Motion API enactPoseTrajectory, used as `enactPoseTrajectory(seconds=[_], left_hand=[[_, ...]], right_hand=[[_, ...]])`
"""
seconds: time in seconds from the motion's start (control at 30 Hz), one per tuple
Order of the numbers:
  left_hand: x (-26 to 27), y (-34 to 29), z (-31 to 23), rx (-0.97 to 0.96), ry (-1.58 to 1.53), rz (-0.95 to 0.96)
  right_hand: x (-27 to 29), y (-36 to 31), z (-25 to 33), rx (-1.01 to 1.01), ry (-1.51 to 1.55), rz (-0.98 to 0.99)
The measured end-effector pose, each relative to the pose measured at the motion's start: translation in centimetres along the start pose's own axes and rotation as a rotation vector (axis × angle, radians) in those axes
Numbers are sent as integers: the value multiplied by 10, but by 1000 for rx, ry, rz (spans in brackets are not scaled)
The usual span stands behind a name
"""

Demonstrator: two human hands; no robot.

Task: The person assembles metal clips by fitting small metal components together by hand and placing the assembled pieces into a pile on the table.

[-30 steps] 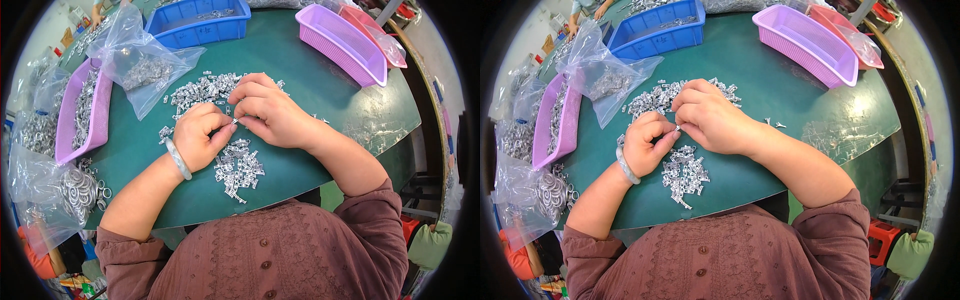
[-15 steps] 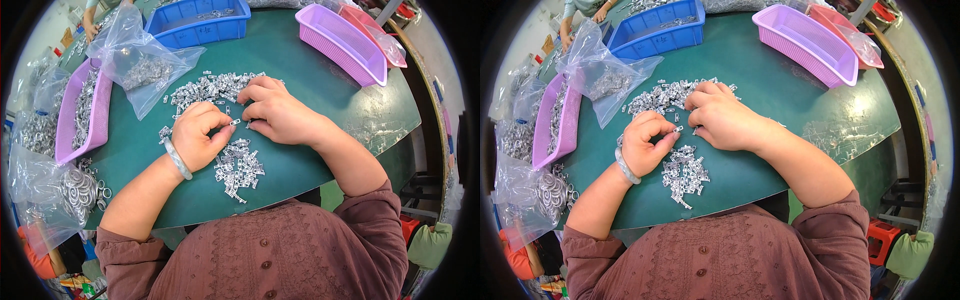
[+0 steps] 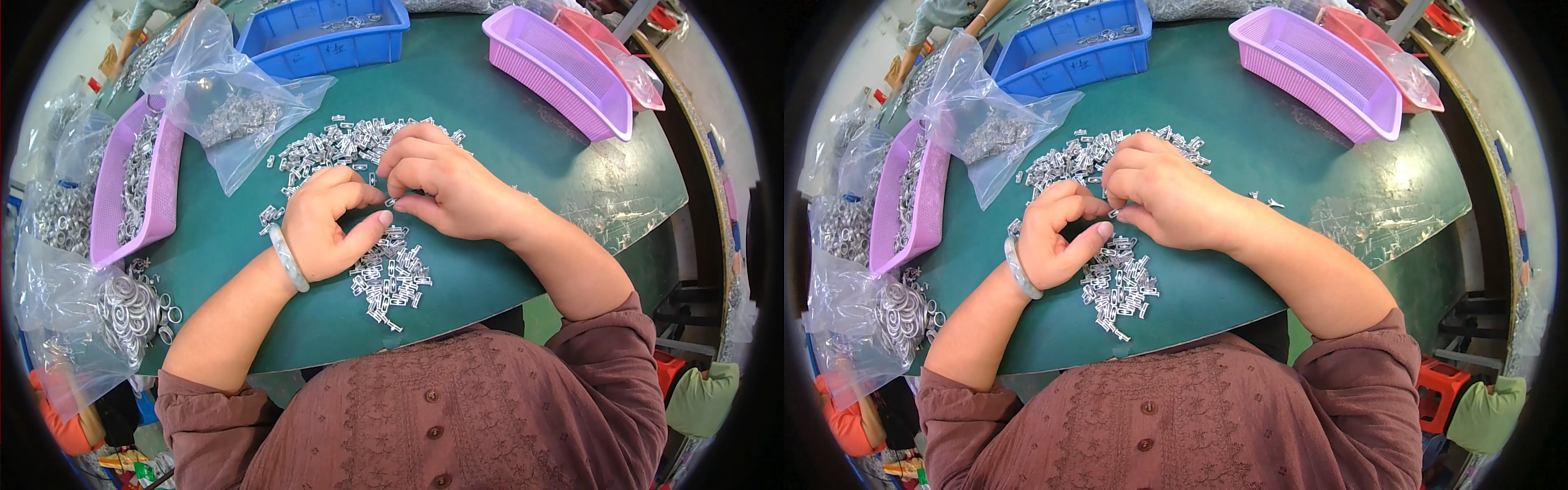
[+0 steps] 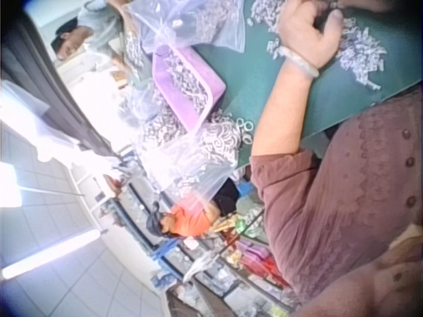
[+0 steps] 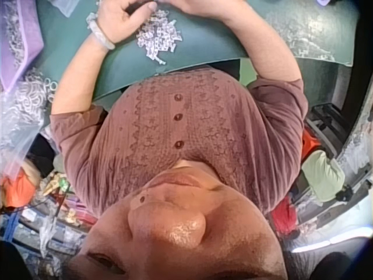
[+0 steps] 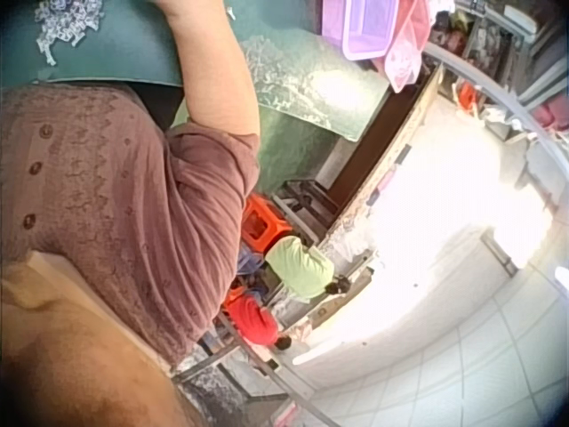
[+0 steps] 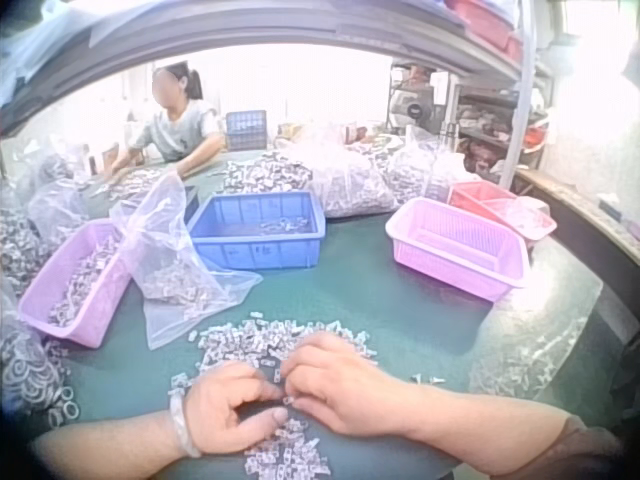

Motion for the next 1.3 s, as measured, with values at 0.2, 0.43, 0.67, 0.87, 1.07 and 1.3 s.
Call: enactPoseTrajectory(seconds=[0.2,0.43,0.67,0.87,1.07,1.3], left_hand=[[-1,-2,0,-26,-55,-16],[1,-1,2,31,-47,-49],[4,0,-3,-19,-4,-72],[5,0,-6,-67,35,-78],[3,-1,-8,-101,42,-38],[-5,-5,-10,-126,3,122]], right_hand=[[-2,1,5,-4,28,4],[3,0,-1,-16,-4,-10],[2,0,1,18,11,-4],[3,0,2,15,6,-1],[12,-2,-10,-78,-150,12],[5,-9,-12,-128,-388,97]])
Point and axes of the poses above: each hand's wrist, its own y-axis towards the middle knuckle, its own x-axis out of the back of the hand, z = x × y, the point moved 8 cm from there along y, towards the middle knuckle, and after that the axes turned 15 degrees about -z, right-handed, at the moved point
